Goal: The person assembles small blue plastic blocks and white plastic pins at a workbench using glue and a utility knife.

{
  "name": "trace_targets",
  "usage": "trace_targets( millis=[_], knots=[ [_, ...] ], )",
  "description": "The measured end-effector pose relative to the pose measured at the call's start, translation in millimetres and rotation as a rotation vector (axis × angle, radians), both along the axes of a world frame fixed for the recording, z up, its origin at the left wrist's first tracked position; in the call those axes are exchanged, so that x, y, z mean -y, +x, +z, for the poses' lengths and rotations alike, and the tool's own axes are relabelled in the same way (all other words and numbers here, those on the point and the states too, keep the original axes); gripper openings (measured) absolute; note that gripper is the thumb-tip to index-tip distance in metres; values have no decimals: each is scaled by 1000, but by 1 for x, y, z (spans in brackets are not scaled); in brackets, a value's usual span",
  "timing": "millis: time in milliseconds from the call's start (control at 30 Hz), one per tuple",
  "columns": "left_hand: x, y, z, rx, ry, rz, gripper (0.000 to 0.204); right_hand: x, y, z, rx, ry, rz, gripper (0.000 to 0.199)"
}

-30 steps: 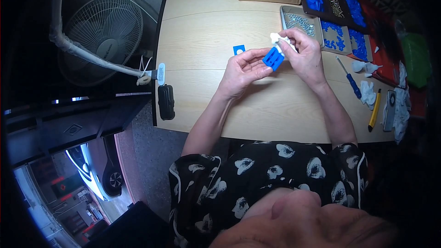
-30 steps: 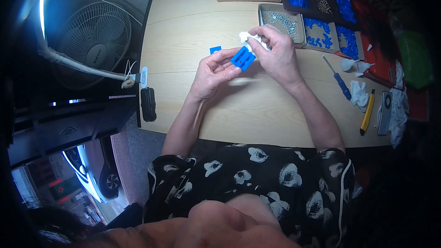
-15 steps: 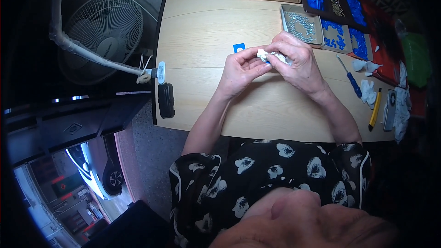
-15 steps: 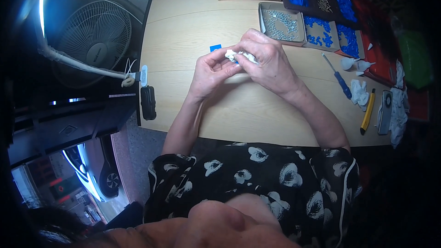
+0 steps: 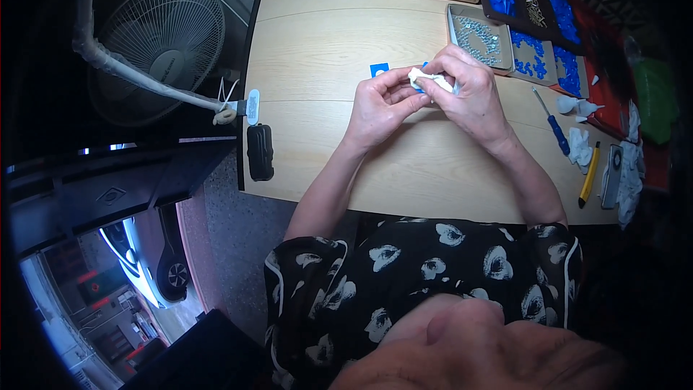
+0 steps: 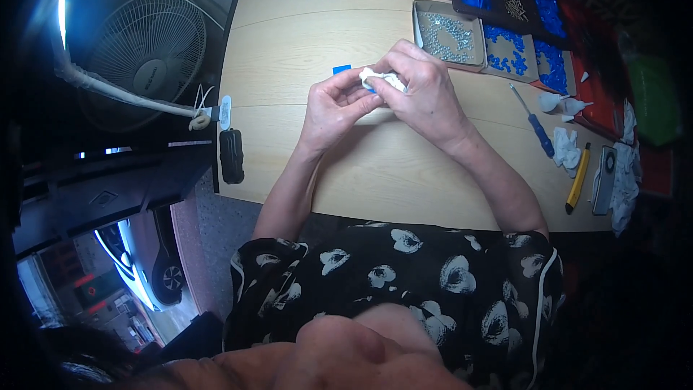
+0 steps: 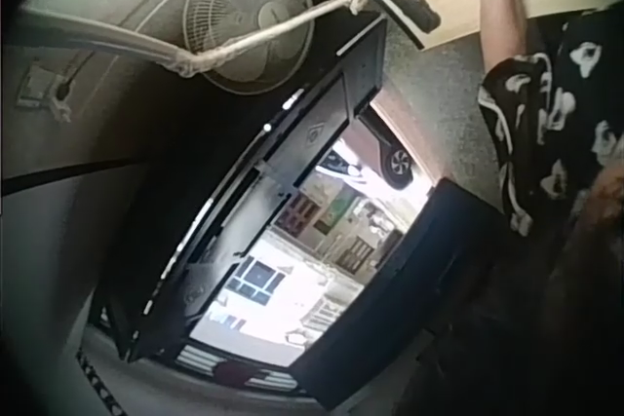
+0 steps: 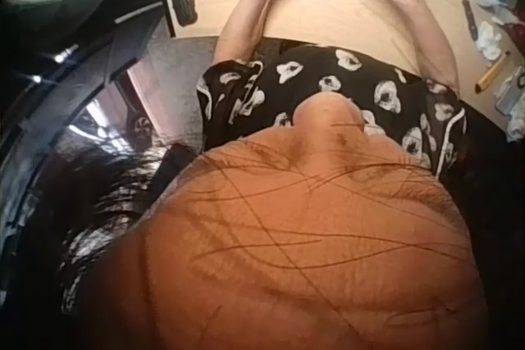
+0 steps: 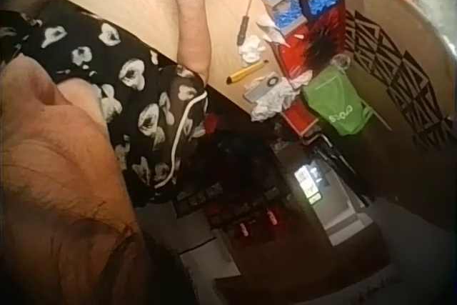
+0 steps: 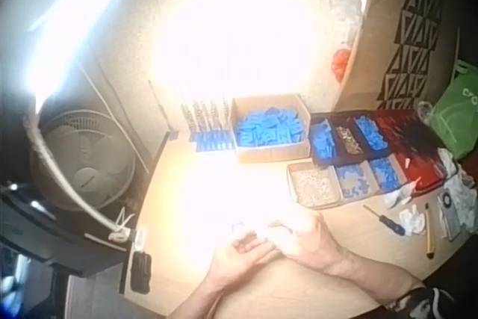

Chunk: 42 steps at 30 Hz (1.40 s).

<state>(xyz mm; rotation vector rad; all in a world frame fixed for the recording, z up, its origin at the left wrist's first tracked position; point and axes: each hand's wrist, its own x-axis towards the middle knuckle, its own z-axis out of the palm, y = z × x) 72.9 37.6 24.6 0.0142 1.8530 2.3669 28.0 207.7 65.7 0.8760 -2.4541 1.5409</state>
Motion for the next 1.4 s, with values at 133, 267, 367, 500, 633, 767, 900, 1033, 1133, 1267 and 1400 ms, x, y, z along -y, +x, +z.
trace_targets(
  millis=[133,267,367,500,633,767,900,1033,1133,1267,1400],
  knots=[
    [2,0,0,-52,-107,3,38,-3,-3,0,37,71,-19,14],
    [2,-1,2,-63,-208,34,33,0,0,-1,-28,52,26,14],
    [5,-2,-3,-51,-115,50,30,-3,-6,-1,115,48,-19,15],
    [5,-3,-3,16,-137,44,27,-4,-8,-11,189,74,-13,13],
    [4,-2,-2,153,-249,12,27,-6,-9,-29,237,121,-32,14],
    [6,2,10,267,-421,-106,27,-17,5,-25,466,245,11,12],
    [7,3,22,150,-540,-144,35,-46,7,-29,650,-1,32,8],
    [0,1,18,-118,-754,-284,76,-63,13,-30,622,-44,-73,15],
    [-3,4,17,-221,-795,-440,91,-67,30,-25,708,70,-109,14],
    [-11,5,13,-246,-826,-447,92,-71,43,-29,463,176,-86,14],
    [-21,2,6,-268,-828,-502,95,-72,50,-46,331,158,-71,14]
  ],
)
